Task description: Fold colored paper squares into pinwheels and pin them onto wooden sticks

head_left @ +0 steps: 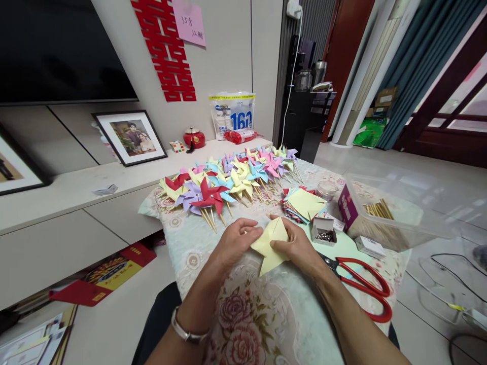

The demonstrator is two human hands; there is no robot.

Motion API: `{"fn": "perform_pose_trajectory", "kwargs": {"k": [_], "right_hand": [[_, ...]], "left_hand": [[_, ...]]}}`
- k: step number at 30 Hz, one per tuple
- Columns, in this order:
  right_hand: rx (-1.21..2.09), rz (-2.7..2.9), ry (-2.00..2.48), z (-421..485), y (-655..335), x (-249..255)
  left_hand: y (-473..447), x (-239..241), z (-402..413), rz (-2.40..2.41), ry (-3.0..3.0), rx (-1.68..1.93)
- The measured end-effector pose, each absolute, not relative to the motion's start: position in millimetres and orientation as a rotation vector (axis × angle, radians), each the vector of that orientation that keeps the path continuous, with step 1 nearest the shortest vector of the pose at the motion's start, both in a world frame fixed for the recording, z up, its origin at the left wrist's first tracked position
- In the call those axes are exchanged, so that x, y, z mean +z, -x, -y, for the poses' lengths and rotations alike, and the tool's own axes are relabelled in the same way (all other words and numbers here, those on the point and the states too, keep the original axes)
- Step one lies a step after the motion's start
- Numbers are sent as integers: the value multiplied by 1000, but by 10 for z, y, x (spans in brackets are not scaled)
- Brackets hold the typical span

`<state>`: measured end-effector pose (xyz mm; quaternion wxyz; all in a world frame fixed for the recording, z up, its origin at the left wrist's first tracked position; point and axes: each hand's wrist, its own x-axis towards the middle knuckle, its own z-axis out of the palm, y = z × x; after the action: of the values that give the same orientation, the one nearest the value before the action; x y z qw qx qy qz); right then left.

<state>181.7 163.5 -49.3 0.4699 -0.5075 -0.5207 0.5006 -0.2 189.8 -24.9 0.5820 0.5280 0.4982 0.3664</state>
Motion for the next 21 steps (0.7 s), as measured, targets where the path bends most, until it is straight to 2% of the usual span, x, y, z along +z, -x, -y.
{"fn": "perform_pose_trajectory", "kwargs": {"k": [3, 8, 21], "right_hand": [[1222, 1143, 1213, -1655, -1819, -513], [1163, 1072, 1227, -1648, -1779, -489], [1204, 1084, 1204, -1613, -1674, -441]], "left_hand": [[-108, -319, -1754, -1090, -1013, 1057], [-367, -411, -1564, -835, -783, 1073], [-393, -482, -1577, -924, -714, 1172]]}}
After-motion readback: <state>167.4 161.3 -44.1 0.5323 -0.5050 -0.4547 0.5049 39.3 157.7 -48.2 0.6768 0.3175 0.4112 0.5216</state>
